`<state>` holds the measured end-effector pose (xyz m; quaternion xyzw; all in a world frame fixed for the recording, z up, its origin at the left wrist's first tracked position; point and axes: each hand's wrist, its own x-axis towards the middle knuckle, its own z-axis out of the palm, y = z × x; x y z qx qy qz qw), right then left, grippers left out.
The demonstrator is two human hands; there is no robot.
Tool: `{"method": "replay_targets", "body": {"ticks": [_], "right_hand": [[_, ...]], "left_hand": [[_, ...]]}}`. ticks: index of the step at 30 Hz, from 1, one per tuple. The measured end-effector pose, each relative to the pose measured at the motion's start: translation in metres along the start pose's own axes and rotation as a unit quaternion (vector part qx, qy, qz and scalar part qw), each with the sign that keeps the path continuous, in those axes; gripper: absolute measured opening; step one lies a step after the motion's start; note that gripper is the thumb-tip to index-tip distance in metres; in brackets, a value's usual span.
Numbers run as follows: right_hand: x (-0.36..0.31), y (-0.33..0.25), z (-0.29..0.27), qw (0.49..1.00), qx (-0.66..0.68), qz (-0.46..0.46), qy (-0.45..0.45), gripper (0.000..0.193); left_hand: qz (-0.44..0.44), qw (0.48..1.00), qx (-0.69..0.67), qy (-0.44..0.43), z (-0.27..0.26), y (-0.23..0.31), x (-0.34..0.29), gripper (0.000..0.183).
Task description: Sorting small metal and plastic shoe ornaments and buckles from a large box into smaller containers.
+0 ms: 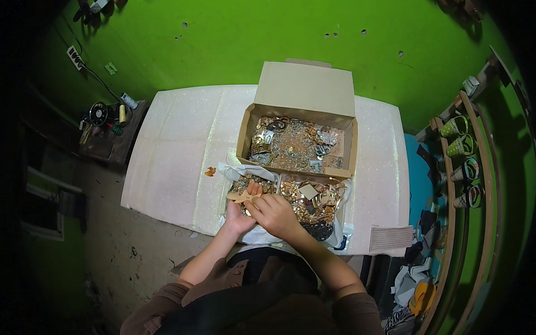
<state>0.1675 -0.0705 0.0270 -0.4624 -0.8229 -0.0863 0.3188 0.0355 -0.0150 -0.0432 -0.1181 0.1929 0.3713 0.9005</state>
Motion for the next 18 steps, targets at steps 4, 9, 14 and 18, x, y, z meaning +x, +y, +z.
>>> {"method": "replay_targets", "body": {"ticks": [4,9,14,18], "right_hand": [[-0.001,0.0,0.0,0.999,0.006,0.019,0.026,0.028],[-0.002,0.001,-0.001,0.998,0.038,0.046,0.021,0.025],[-0.001,0.006,0.0,0.924,0.233,0.273,0.129,0.01],[-0.023,0.027,-0.008,0.78,0.366,0.493,0.121,0.01]], "left_hand": [[-0.004,1.0,0.001,-0.019,-0.001,0.0,0.0,0.037],[0.003,0.999,0.017,0.032,0.006,-0.003,-0.003,0.038],[-0.169,0.956,-0.059,-0.234,-0.029,0.015,0.008,0.042],[0.014,0.998,-0.003,0.068,0.011,-0.005,-0.004,0.041]]}}
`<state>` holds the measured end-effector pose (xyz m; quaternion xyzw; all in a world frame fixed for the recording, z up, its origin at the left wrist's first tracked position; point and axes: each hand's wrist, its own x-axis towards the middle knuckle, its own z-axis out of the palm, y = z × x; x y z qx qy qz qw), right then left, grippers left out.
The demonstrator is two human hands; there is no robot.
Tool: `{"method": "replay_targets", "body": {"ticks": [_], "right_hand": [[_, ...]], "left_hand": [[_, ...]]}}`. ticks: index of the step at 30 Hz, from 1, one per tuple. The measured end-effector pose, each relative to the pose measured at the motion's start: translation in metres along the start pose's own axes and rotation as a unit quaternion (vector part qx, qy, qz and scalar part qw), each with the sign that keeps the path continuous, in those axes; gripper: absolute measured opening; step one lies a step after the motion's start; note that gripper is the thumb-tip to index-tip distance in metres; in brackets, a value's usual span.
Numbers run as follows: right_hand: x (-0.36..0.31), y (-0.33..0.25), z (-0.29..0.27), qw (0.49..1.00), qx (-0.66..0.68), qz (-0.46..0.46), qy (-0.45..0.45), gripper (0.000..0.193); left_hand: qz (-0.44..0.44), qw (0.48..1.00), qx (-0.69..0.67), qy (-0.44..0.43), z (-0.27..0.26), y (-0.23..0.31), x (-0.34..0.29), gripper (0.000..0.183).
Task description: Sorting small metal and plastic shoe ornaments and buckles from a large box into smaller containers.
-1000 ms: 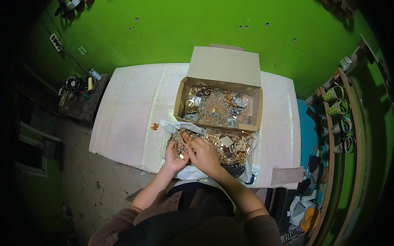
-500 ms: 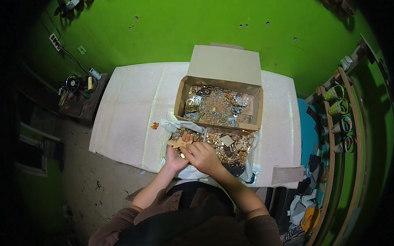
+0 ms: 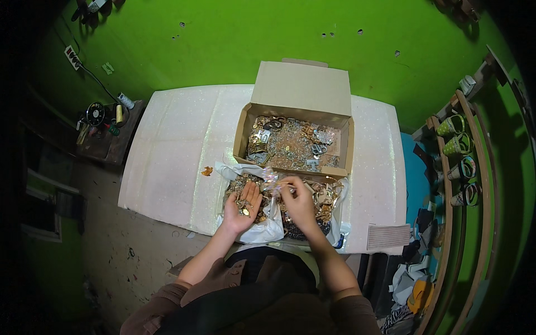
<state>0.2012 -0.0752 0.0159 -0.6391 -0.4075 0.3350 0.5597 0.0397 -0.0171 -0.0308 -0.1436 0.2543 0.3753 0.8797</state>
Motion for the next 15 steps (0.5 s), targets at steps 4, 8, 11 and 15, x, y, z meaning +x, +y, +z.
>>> {"method": "replay_targets", "body": {"ticks": [4,8,11,15], "right_hand": [[0.0,0.022,-0.019,0.996,-0.075,0.018,0.039,0.012],[-0.008,0.042,-0.018,0.974,-0.198,-0.106,0.039,0.015],[-0.009,0.037,-0.014,0.94,-0.308,-0.131,0.07,0.016],[-0.012,0.008,0.002,0.833,-0.463,-0.258,0.158,0.019]], "left_hand": [[-0.021,1.0,-0.011,-0.017,0.001,0.0,0.001,0.039],[-0.023,0.999,-0.02,-0.021,0.003,-0.001,0.0,0.041],[-0.041,0.998,-0.038,-0.042,0.0,0.002,0.001,0.042],[-0.033,0.997,-0.033,-0.054,0.0,0.003,0.0,0.043]]}}
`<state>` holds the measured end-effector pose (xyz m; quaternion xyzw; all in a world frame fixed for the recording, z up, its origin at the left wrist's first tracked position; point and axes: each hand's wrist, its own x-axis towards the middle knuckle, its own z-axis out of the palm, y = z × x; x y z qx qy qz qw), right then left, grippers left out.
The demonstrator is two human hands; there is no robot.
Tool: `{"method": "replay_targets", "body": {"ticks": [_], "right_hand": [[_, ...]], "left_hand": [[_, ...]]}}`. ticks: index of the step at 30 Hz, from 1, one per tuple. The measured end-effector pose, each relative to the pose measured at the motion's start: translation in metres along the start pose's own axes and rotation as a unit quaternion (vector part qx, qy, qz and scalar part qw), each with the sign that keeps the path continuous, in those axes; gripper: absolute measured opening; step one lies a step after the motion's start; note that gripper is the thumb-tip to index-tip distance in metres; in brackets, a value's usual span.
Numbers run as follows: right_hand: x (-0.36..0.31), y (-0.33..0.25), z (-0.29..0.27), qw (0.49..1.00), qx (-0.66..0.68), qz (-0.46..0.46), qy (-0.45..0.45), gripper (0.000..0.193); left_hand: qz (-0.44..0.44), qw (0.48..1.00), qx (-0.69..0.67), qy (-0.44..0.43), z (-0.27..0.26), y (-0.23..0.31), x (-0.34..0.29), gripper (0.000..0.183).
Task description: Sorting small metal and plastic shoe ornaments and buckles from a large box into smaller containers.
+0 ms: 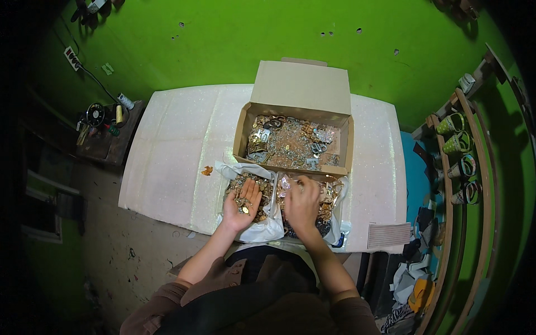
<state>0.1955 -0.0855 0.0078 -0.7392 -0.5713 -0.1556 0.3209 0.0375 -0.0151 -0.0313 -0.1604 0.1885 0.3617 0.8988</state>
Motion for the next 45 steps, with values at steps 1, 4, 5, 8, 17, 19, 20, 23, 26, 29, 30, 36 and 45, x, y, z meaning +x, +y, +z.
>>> {"method": "replay_targets", "body": {"ticks": [1,4,5,8,17,19,20,23,26,29,30,36,45], "right_hand": [[-0.001,-0.006,0.001,1.0,0.0,0.0,0.0,0.019],[-0.005,-0.027,0.001,0.963,0.217,-0.043,-0.154,0.018],[-0.005,-0.035,-0.001,0.95,0.241,-0.048,-0.193,0.017],[-0.01,-0.044,0.002,0.938,0.248,-0.054,-0.237,0.016],[-0.014,-0.045,0.013,0.937,0.241,-0.041,-0.251,0.019],[-0.012,-0.046,0.011,0.935,0.243,-0.043,-0.255,0.019],[-0.012,-0.046,0.01,0.937,0.236,-0.053,-0.253,0.019],[-0.014,-0.047,0.012,0.939,0.231,-0.063,-0.248,0.018],[-0.014,-0.049,0.012,0.937,0.241,-0.062,-0.244,0.018],[-0.011,-0.051,0.01,0.937,0.26,-0.06,-0.224,0.017],[-0.009,-0.051,0.01,0.939,0.271,-0.06,-0.205,0.017],[0.007,-0.047,0.0,0.496,0.67,0.389,-0.393,0.012],[0.01,-0.026,-0.015,0.301,0.769,0.437,-0.356,0.014]], "left_hand": [[0.008,1.0,0.008,0.006,0.001,-0.001,0.0,0.043],[0.03,0.999,0.026,0.012,-0.002,-0.003,0.002,0.045],[0.045,0.998,0.035,0.012,-0.001,-0.005,0.002,0.046],[0.071,0.995,0.067,0.034,0.002,-0.008,0.0,0.046],[0.076,0.995,0.054,0.025,-0.001,-0.008,-0.001,0.044],[0.077,0.995,0.052,0.031,0.0,-0.008,-0.001,0.044],[0.077,0.995,0.05,0.038,0.001,-0.008,-0.001,0.044],[0.078,0.994,0.067,0.034,0.0,-0.009,-0.002,0.044],[0.076,0.995,0.064,0.021,-0.005,-0.006,0.0,0.044],[0.08,0.995,0.059,0.02,-0.007,-0.005,0.002,0.044],[0.08,0.995,0.06,0.02,-0.007,-0.005,0.002,0.044],[0.095,0.993,0.057,0.046,0.003,-0.01,-0.002,0.044],[0.071,0.996,0.045,0.02,-0.001,-0.007,0.002,0.04]]}}
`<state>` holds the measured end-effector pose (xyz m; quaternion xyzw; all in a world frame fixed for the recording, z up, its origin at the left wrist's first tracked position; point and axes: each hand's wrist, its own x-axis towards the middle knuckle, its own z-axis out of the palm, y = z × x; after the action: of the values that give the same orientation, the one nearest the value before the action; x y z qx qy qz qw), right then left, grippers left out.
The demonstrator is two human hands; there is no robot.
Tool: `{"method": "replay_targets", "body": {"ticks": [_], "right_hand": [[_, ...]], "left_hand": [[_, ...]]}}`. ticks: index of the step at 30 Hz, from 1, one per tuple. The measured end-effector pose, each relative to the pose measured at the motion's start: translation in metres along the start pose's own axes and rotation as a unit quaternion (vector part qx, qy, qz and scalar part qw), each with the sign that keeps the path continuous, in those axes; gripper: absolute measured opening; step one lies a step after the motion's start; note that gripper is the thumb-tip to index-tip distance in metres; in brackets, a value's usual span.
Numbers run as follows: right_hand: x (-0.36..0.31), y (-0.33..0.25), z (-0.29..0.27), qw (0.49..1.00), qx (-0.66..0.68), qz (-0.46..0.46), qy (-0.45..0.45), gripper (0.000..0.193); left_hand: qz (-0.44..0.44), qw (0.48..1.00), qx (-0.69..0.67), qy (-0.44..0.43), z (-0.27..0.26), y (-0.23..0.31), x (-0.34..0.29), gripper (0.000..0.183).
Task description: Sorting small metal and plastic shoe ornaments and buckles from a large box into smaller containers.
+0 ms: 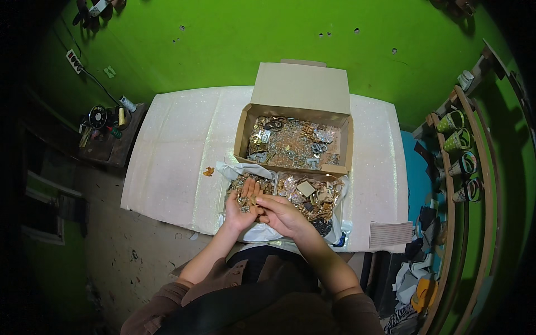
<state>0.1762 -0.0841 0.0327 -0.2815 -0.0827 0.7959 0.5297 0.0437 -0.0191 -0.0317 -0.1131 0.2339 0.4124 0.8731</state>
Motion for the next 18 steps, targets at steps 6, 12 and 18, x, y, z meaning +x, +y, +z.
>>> {"method": "replay_targets", "body": {"ticks": [6,12,18], "right_hand": [[-0.008,-0.007,-0.043,0.988,-0.096,-0.084,0.086,0.016],[-0.023,-0.023,-0.076,0.432,-0.73,-0.388,0.36,0.018],[-0.016,-0.019,-0.065,0.446,-0.7,-0.412,0.377,0.016]], "left_hand": [[-0.031,0.999,-0.042,0.0,0.011,-0.002,0.0,0.039],[-0.044,0.998,-0.035,0.006,0.016,-0.004,0.001,0.039],[-0.068,0.997,-0.044,0.002,0.014,-0.006,0.005,0.036]]}}
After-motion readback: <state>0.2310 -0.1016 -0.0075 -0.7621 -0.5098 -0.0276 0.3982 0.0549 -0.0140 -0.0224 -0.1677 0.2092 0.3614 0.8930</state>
